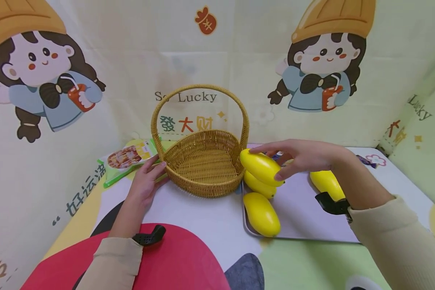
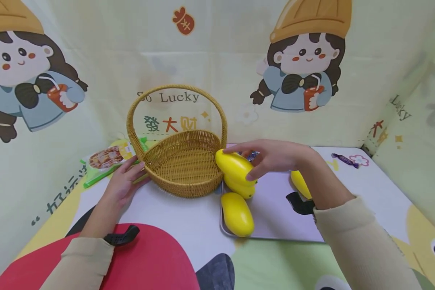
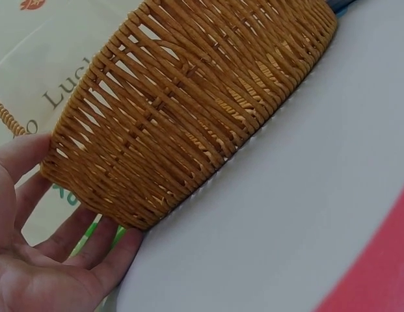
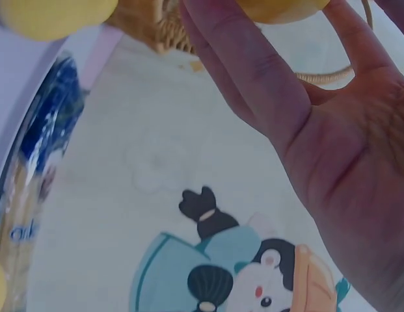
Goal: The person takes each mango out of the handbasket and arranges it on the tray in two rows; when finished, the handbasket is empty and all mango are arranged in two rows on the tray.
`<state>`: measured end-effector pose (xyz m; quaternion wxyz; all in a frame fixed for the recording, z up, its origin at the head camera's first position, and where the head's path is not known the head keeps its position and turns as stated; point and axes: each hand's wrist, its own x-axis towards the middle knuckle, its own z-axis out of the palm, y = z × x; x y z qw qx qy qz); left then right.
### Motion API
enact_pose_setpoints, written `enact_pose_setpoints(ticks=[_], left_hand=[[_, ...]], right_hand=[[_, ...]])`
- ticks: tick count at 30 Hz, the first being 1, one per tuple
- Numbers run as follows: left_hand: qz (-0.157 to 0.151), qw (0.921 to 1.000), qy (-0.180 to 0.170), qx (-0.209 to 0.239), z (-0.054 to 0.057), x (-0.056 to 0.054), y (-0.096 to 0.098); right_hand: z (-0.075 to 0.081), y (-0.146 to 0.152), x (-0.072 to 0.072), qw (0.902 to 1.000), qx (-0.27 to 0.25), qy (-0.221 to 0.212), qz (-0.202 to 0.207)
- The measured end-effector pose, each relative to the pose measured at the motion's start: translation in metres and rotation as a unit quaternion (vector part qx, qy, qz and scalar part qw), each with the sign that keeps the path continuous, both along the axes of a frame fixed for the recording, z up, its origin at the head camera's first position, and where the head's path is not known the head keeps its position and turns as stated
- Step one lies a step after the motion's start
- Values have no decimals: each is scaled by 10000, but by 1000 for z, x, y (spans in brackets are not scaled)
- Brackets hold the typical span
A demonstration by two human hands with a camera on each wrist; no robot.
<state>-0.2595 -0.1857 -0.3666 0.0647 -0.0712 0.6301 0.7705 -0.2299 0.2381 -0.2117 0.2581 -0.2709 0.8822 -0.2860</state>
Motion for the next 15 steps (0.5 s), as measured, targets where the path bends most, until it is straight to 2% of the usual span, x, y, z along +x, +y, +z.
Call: enact_pose_setpoints(ticks=[9, 15], left_hand=[[9, 10000, -14, 23, 0, 1, -2], [50, 10000, -44, -44, 0, -1, -1]], right_hand=[[-1, 32, 19, 9990, -140, -233, -344], [-8, 56, 31, 9987, -260, -66, -444]])
